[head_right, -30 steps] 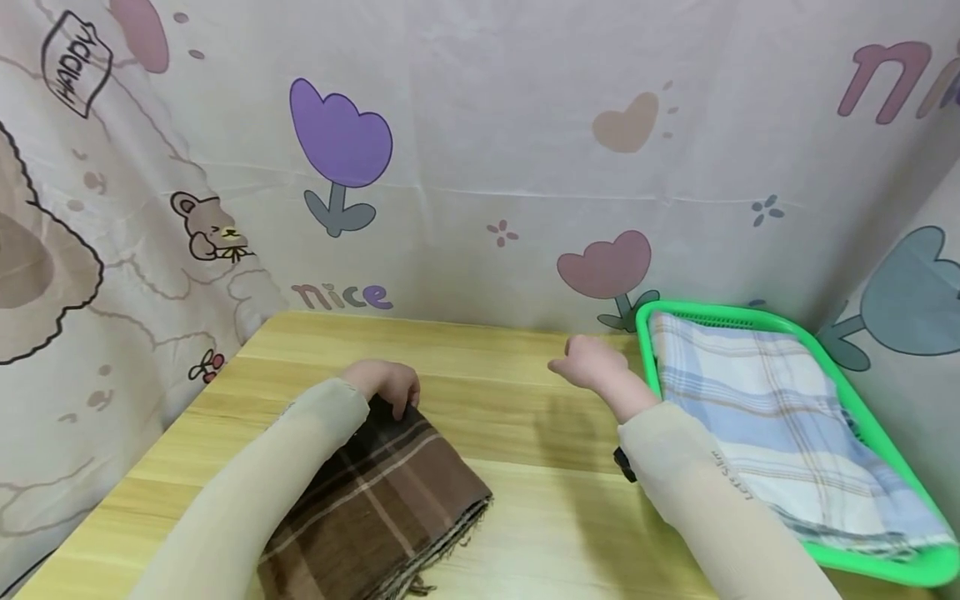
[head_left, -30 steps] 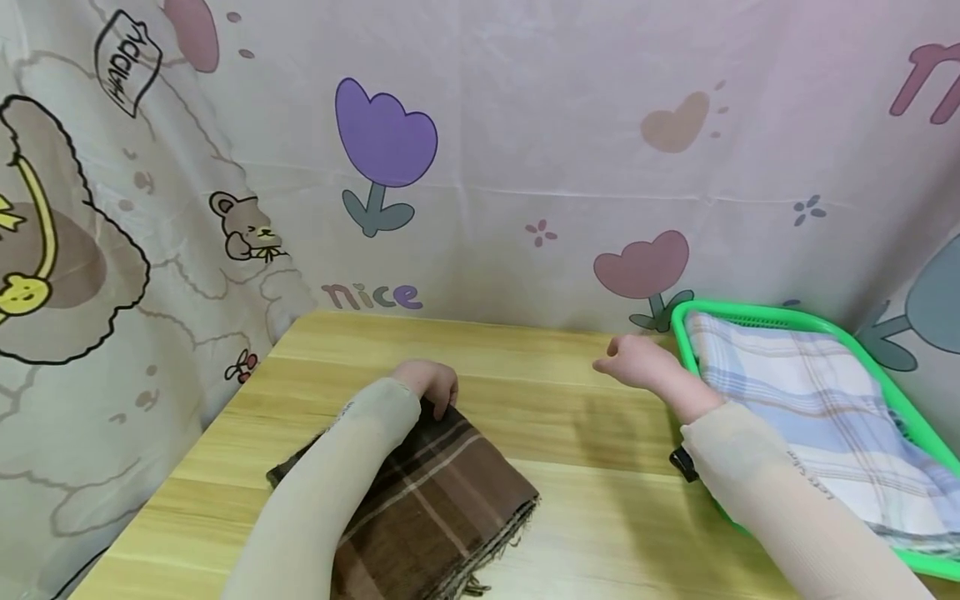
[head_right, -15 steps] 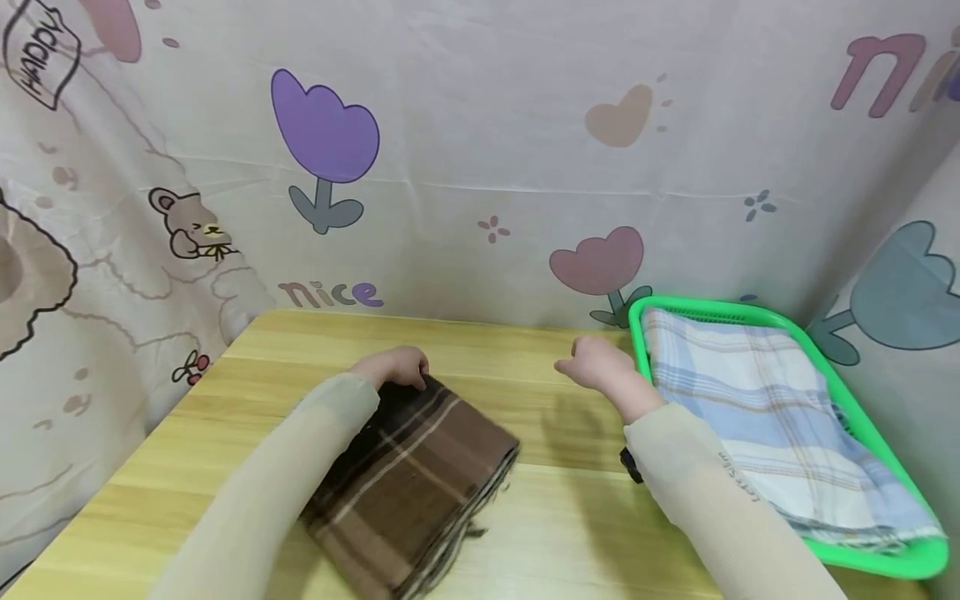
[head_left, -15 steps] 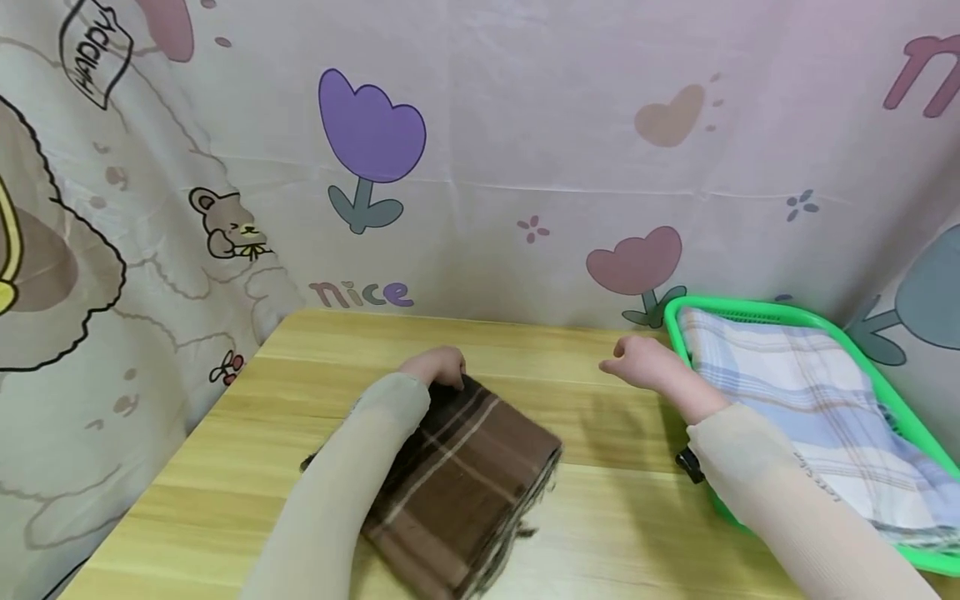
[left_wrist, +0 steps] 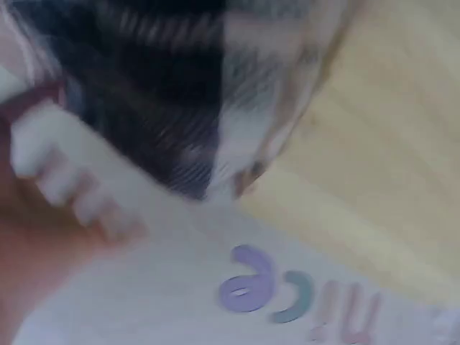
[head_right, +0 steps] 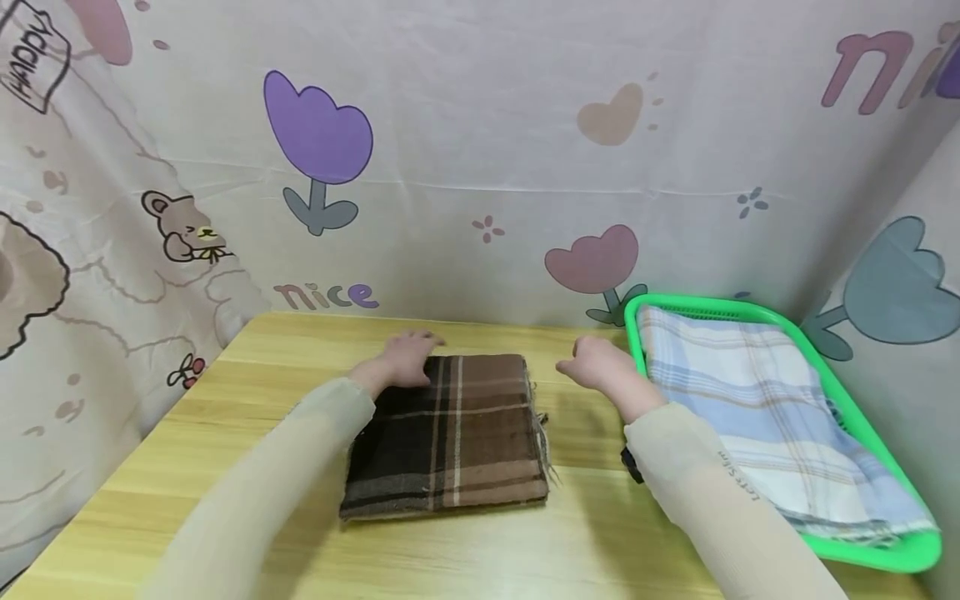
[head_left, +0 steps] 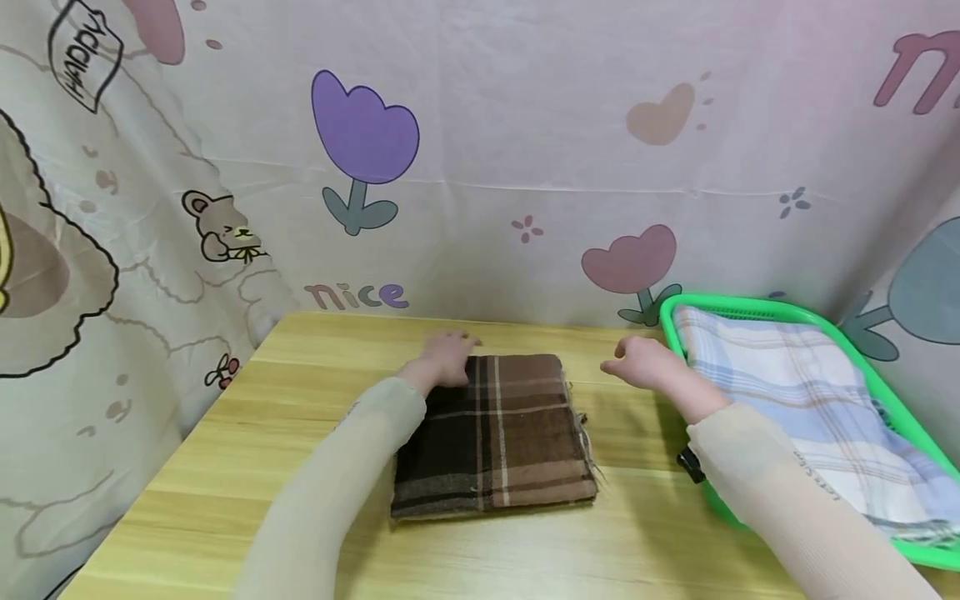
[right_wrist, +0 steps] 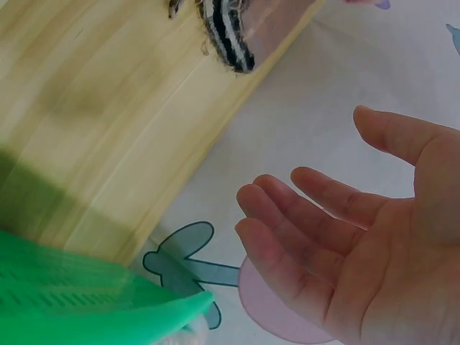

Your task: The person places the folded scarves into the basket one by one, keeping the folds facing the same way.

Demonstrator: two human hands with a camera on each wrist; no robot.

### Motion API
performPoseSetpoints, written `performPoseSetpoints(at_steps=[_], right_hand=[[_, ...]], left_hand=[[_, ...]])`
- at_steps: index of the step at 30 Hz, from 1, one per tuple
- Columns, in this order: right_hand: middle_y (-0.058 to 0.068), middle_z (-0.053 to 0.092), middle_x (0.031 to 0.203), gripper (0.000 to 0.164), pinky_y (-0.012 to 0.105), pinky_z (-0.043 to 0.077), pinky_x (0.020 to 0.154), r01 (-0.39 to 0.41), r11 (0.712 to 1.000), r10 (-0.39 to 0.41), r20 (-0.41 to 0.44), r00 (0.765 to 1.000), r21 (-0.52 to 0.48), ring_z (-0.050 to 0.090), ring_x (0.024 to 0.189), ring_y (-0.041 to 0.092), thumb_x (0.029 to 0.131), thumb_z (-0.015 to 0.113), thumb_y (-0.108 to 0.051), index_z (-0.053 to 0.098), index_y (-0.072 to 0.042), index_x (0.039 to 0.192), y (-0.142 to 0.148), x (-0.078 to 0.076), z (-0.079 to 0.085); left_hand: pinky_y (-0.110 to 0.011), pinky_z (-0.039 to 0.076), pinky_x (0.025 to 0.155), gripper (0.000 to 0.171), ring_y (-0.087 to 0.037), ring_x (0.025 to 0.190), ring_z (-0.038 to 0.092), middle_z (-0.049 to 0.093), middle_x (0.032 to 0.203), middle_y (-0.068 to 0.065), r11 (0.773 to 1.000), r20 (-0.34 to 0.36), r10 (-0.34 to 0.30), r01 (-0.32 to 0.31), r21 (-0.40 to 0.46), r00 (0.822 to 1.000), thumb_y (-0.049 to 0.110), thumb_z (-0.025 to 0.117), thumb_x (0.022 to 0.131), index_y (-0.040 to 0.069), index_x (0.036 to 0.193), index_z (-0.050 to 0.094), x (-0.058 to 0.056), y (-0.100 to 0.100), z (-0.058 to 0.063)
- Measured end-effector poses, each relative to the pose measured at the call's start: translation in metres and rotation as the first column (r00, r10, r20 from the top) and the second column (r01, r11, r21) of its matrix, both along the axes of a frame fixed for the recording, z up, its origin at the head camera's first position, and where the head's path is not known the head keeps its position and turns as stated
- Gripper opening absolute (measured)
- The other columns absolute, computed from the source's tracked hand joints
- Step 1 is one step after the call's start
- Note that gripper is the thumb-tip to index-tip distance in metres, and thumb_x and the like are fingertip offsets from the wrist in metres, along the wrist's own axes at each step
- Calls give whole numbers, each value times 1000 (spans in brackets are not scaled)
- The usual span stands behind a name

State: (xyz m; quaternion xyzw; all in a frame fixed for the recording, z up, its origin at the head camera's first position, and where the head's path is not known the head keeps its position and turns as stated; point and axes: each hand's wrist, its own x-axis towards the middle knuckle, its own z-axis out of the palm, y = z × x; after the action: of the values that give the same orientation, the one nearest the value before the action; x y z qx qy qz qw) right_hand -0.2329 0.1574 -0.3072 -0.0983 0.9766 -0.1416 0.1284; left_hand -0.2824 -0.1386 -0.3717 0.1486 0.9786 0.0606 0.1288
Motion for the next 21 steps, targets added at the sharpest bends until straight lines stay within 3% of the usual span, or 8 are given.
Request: performPoseSetpoints(at_steps=[1, 3, 6, 8, 12, 16, 21], right_hand=[[31, 54, 124, 54, 50, 47, 87, 0, 1000, 0, 1, 1000, 3, 54, 110, 44, 93, 50, -33, 50, 13, 121, -1, 0, 0], [30, 53, 125, 54, 50, 47, 88, 1, 1000, -1, 5, 1000, 5, 53, 112, 44, 93, 50, -33, 50, 12, 122, -4, 0, 0], [30, 53, 126, 54, 50, 46, 90, -3, 1000, 3, 11, 1000, 2, 52, 114, 44, 93, 50, -33, 50, 12, 123, -8, 0, -1], [30, 52, 127, 54, 50, 45, 91, -8, 1000, 8, 18, 1000, -1, 52, 114, 44, 93, 50, -33, 50, 12, 123, -9, 0, -2], [31, 53, 126, 53, 51, 45, 91, -10, 1000, 10, 21, 1000, -2, 52, 114, 44, 93, 50, -32, 50, 12, 122, -8, 0, -5], [31, 54, 124, 51, 51, 45, 91, -19, 1000, 19, 17, 1000, -14, 52, 113, 44, 92, 50, -31, 51, 13, 119, -9, 0, -10], [31, 55, 123, 51, 50, 46, 89, -28, 999, 29, 18, 999, -24, 54, 111, 43, 91, 51, -31, 52, 13, 119, -12, 0, -17]], left_hand=[[-63, 21, 107, 69, -39, 138, 24, 29, 151, -13, 995, 18, -99, 100, -27, 995, 18, 68, 81, 17, 143, 38, 4, 3, 2], [-60, 18, 111, 79, -35, 143, 14, 17, 156, -9, 966, 129, -248, 255, -35, 960, 20, 73, 79, 23, 146, 32, 14, 11, 8], [-56, 15, 114, 83, -32, 146, 3, 6, 159, -1, 945, 290, -298, 325, -46, 909, 26, 73, 81, 31, 148, 25, 24, 18, 8], [-52, 15, 115, 82, -30, 146, 0, 2, 159, 1, 942, 342, -286, 329, -73, 895, 31, 70, 84, 34, 149, 21, 28, 22, 5], [-49, 17, 116, 80, -31, 146, 2, 0, 159, 0, 946, 346, -244, 301, -122, 906, 39, 65, 86, 34, 149, 16, 32, 29, 0], [-50, 17, 115, 80, -36, 144, 5, 1, 159, -5, 962, 321, -168, 226, -154, 932, 46, 59, 88, 31, 151, 12, 33, 41, -2], [-48, 19, 115, 79, -37, 143, 13, 6, 158, -11, 961, 265, -58, 125, -247, 963, 56, 47, 90, 24, 152, 9, 32, 63, -6]])
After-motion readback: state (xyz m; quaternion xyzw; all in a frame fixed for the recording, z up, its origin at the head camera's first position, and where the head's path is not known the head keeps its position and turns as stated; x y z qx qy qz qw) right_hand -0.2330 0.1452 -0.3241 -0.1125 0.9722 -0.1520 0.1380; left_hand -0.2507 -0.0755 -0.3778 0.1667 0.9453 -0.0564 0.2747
